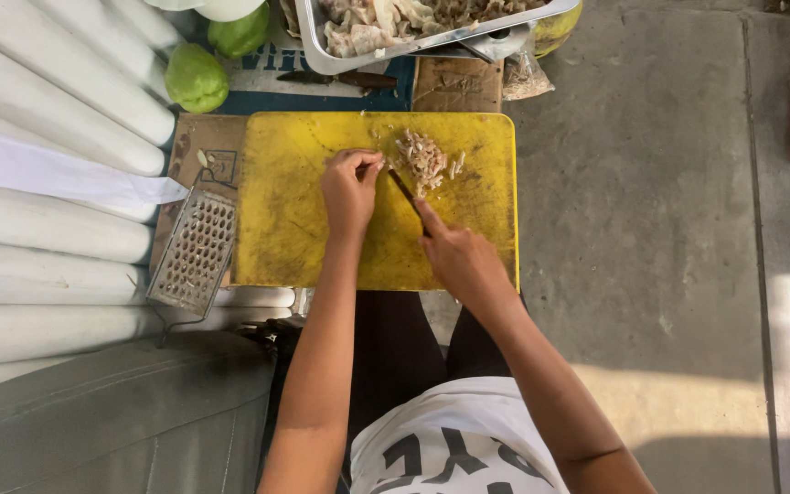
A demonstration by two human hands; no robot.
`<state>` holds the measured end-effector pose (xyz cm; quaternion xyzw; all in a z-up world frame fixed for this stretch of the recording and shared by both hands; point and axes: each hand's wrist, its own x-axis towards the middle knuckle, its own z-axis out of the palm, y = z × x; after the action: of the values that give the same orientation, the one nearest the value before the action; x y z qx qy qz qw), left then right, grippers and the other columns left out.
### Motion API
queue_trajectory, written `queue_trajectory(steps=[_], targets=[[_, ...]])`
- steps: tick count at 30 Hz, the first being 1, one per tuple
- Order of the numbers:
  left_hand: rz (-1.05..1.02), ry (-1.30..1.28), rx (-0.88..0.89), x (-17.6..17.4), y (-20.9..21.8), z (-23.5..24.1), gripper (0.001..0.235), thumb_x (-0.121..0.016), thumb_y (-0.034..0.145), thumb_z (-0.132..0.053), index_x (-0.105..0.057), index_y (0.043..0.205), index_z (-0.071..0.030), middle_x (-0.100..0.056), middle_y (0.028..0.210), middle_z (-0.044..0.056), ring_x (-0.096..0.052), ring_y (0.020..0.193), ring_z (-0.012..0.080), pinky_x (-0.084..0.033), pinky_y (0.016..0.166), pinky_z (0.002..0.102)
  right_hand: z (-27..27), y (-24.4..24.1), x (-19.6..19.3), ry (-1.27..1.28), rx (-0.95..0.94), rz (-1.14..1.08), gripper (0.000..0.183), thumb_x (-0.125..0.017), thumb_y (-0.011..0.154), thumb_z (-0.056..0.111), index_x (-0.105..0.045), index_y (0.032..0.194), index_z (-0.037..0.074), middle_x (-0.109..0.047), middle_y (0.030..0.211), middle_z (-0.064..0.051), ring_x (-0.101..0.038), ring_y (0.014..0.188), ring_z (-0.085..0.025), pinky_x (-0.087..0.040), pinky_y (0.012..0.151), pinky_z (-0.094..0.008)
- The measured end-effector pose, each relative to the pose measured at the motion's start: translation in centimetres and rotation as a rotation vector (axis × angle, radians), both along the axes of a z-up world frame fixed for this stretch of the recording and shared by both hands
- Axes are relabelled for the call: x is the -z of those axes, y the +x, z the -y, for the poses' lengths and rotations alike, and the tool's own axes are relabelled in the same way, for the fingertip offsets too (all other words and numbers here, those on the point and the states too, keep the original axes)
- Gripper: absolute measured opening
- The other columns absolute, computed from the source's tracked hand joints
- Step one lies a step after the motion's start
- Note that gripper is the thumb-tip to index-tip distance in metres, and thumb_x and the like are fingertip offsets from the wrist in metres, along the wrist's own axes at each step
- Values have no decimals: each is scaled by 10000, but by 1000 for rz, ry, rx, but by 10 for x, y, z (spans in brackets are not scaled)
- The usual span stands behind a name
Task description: The person shreds cooked food items by hand and with a knife on a yellow cutting board, occasionally using the knife to scrape or separate the pieces.
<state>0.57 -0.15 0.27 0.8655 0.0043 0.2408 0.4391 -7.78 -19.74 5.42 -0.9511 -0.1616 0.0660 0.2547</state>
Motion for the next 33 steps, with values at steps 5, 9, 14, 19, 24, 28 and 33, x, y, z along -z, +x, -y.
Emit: queue_trajectory(steps=[5,9,14,19,24,28,33], targets=[[-29,-216,-2,4,11,1,92,-779,886,-9,-782,975,13,-778,1009,125,-779,871,209,-630,776,322,14,0,-5,30,55,135,606,-610,1010,325,-405,1565,195,-719,814,-215,-695,629,-402,-551,577,-515],[26,-54,56,7,18,7,80,-742,924,-39,-784,989,-18,-745,1057,140,-761,893,216,-659,818,306,7,1,-5,57,76,158,616,-627,1001,305,-419,1570,194,-709,789,-221,-677,615,-423,-538,579,-528],[92,211,-79,1,4,8,131,-759,895,-104,-787,953,11,-732,995,179,-685,907,347,-557,802,434,-5,12,-2,-9,94,113,615,-600,1014,324,-389,1580,209,-705,824,-218,-688,639,-409,-549,586,-518],[27,153,-50,12,3,9,138,-724,962,-118,-768,1034,-9,-725,1057,153,-693,931,321,-560,829,408,-18,19,6,-41,72,72,612,-567,1032,323,-365,1593,185,-699,879,-226,-696,639,-395,-564,583,-505],[77,171,-58,12,0,9,152,-710,942,-92,-764,1050,0,-708,1063,157,-679,969,344,-553,853,427,-28,24,18,-75,59,119,598,-546,1034,289,-362,1586,149,-695,899,-247,-696,609,-390,-564,564,-493],[68,186,-62,11,1,10,166,-714,925,-65,-763,1068,0,-690,1076,167,-655,1004,357,-537,883,439,-35,22,21,-135,33,107,588,-485,1069,229,-305,1608,78,-687,894,-264,-701,583,-352,-570,512,-453],[21,208,-78,12,4,11,114,-723,890,-43,-755,990,3,-687,1055,173,-628,1022,382,-512,900,456,-43,33,21,-128,18,66,609,-506,1057,182,-275,1596,17,-692,869,-287,-698,594,-367,-583,491,-453]])
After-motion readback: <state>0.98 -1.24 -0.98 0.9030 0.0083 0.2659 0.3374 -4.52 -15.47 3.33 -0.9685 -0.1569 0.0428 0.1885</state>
